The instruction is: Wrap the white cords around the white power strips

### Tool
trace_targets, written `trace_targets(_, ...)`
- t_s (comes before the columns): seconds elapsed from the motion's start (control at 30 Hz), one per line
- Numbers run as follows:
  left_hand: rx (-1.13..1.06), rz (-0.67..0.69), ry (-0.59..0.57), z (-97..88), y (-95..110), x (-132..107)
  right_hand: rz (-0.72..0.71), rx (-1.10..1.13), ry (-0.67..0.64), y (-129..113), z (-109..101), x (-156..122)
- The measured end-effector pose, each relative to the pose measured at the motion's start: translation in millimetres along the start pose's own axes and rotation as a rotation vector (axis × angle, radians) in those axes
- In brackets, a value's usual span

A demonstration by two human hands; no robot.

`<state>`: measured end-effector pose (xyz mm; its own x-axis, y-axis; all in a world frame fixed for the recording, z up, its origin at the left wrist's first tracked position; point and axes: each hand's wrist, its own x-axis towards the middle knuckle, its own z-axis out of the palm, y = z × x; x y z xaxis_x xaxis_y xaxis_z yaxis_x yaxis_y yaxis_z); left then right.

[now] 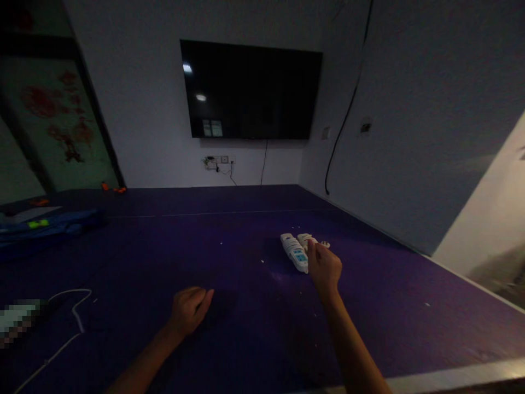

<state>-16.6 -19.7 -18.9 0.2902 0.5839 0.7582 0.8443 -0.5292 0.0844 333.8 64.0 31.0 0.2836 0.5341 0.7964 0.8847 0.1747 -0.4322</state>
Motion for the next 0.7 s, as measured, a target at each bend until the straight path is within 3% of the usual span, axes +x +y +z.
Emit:
trace_targets(0.1, 0.031, -0.247, -0.016, 26.8, -32, 18, 0.291, -0.086, -0.001, 2, 26, 7)
trace_targets(0.17, 0.052, -0.395, 0.01, 36.3, -50, 16, 0.391, -0.12, -0.006, 11, 39, 13)
trace_targets(0.23, 0.038, -0.505, 0.019, 40.7, -64, 10, 0.413, -0.149, -0.037, 25, 49, 21)
trace_targets(0.33, -0.003, -0.617, 0.041, 41.5, -74, 6, 0.319, -0.213, -0.149, 46, 61, 37)
trace_targets(0.43, -0.034, -0.667, 0.038, 40.6, -74, 7, 0.275, -0.262, -0.328, 65, 68, 53)
trace_targets(0.5, -0.049, -0.66, 0.012, 40.8, -71, 10, 0.263, -0.272, -0.38, 75, 71, 59)
trace_targets(0.7, -0.063, -0.588, -0.058, 44.0, -68, 12, 0.262, -0.292, -0.383, 86, 78, 59)
